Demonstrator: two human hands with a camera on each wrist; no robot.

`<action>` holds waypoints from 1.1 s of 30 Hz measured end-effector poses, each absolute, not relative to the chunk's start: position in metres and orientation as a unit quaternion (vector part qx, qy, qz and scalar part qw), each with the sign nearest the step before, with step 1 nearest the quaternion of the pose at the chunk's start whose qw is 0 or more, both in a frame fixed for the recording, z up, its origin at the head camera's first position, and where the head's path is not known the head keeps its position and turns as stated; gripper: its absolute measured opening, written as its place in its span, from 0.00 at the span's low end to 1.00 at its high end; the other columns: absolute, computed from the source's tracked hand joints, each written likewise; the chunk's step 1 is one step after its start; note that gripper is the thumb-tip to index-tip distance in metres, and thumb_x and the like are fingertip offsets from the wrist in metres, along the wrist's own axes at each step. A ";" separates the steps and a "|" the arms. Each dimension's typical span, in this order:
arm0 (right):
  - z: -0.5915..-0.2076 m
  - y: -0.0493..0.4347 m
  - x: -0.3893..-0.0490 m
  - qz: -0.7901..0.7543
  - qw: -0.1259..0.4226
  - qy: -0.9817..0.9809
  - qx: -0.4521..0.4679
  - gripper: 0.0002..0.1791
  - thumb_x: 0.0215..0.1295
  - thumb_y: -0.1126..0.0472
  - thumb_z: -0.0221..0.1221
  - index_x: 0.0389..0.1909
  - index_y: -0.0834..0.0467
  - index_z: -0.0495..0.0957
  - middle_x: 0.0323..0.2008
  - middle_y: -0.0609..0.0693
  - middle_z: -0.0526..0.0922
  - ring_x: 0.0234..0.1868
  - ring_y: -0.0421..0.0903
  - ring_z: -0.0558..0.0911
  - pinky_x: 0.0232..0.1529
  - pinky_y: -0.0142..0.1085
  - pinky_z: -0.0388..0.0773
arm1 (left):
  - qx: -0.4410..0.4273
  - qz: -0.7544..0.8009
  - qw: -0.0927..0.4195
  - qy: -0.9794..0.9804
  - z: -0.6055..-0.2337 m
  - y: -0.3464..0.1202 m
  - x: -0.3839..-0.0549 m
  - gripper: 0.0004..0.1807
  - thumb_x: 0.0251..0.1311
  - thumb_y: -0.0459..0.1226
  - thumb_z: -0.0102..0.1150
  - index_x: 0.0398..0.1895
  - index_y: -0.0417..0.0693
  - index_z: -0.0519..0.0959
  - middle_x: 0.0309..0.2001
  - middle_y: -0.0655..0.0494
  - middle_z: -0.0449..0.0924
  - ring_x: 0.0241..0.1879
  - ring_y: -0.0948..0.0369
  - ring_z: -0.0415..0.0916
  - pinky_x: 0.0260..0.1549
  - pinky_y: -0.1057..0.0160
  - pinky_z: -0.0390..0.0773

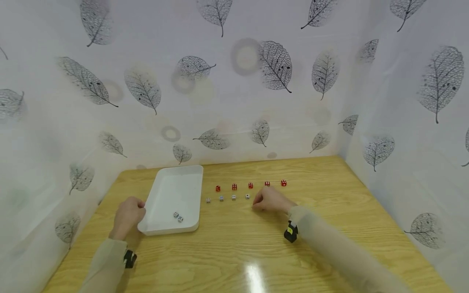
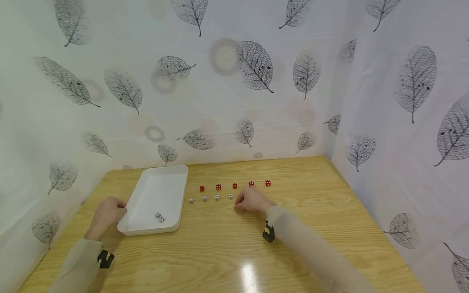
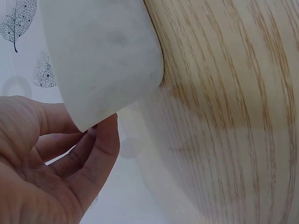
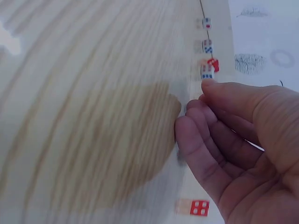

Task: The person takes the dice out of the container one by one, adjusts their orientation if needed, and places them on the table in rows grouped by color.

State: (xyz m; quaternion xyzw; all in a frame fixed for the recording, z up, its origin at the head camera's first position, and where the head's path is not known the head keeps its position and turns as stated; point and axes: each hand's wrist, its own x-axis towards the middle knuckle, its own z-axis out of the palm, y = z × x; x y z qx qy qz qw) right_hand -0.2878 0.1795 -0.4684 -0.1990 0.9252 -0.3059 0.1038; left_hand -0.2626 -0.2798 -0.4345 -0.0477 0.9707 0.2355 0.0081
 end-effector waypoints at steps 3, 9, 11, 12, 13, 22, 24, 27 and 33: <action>-0.470 0.166 -0.287 -0.311 0.108 0.921 -0.211 0.02 0.59 0.59 0.66 0.30 0.52 0.87 0.27 0.42 0.85 0.26 0.37 0.79 0.30 0.30 0.76 | -0.050 0.235 0.010 0.971 -0.434 -0.281 -0.262 0.18 0.58 0.30 0.47 0.48 0.25 0.78 0.47 0.29 0.80 0.38 0.45 0.79 0.30 0.53 0.78; -0.472 0.135 -0.287 -0.324 0.116 0.912 -0.224 0.03 0.60 0.57 0.66 0.31 0.50 0.87 0.27 0.40 0.85 0.26 0.36 0.79 0.30 0.30 0.77 | -0.054 0.231 0.014 0.971 -0.433 -0.281 -0.263 0.18 0.58 0.30 0.47 0.47 0.25 0.78 0.45 0.30 0.80 0.37 0.46 0.79 0.29 0.54 0.77; -0.472 0.125 -0.287 -0.332 0.119 0.907 -0.230 0.03 0.61 0.57 0.66 0.31 0.50 0.87 0.27 0.40 0.84 0.26 0.36 0.79 0.29 0.30 0.77 | -0.054 0.230 0.015 0.972 -0.433 -0.280 -0.263 0.18 0.58 0.30 0.47 0.47 0.25 0.78 0.44 0.30 0.80 0.37 0.46 0.79 0.29 0.54 0.77; -0.471 0.120 -0.287 -0.332 0.120 0.906 -0.232 0.03 0.61 0.56 0.65 0.31 0.50 0.86 0.26 0.40 0.84 0.26 0.36 0.79 0.29 0.30 0.77 | -0.054 0.230 0.016 0.972 -0.433 -0.280 -0.263 0.18 0.58 0.30 0.47 0.47 0.25 0.78 0.44 0.30 0.80 0.37 0.46 0.79 0.29 0.54 0.77; -0.470 0.115 -0.287 -0.330 0.120 0.906 -0.235 0.03 0.61 0.55 0.65 0.31 0.49 0.86 0.25 0.39 0.84 0.25 0.36 0.79 0.29 0.30 0.77 | -0.054 0.231 0.016 0.971 -0.433 -0.280 -0.263 0.18 0.58 0.30 0.47 0.47 0.25 0.78 0.44 0.31 0.80 0.37 0.46 0.79 0.29 0.54 0.77; -0.465 0.077 -0.287 -0.375 0.111 0.886 -0.249 0.03 0.62 0.56 0.65 0.32 0.49 0.86 0.28 0.42 0.86 0.26 0.35 0.79 0.29 0.30 0.77 | -0.065 0.233 0.015 0.970 -0.436 -0.279 -0.264 0.17 0.59 0.30 0.48 0.46 0.26 0.78 0.43 0.31 0.80 0.36 0.47 0.78 0.28 0.55 0.76; -0.464 0.068 -0.288 -0.379 0.104 0.884 -0.253 0.03 0.63 0.56 0.64 0.33 0.49 0.86 0.28 0.41 0.85 0.26 0.35 0.78 0.29 0.29 0.77 | -0.063 0.231 0.012 0.971 -0.436 -0.279 -0.264 0.17 0.58 0.30 0.48 0.46 0.26 0.78 0.44 0.31 0.80 0.36 0.46 0.78 0.29 0.54 0.77; -0.460 0.057 -0.288 -0.385 0.096 0.880 -0.262 0.03 0.63 0.57 0.64 0.33 0.50 0.86 0.29 0.40 0.85 0.27 0.34 0.77 0.29 0.29 0.76 | -0.066 0.231 0.013 0.971 -0.436 -0.280 -0.265 0.17 0.58 0.30 0.48 0.46 0.26 0.78 0.44 0.31 0.80 0.36 0.47 0.78 0.29 0.54 0.77; -0.452 0.032 -0.290 -0.376 0.072 0.876 -0.293 0.05 0.64 0.58 0.64 0.35 0.53 0.86 0.30 0.40 0.85 0.29 0.33 0.77 0.32 0.26 0.75 | -0.066 0.230 0.010 0.971 -0.437 -0.280 -0.265 0.17 0.58 0.30 0.48 0.46 0.27 0.78 0.44 0.32 0.80 0.36 0.47 0.78 0.29 0.55 0.76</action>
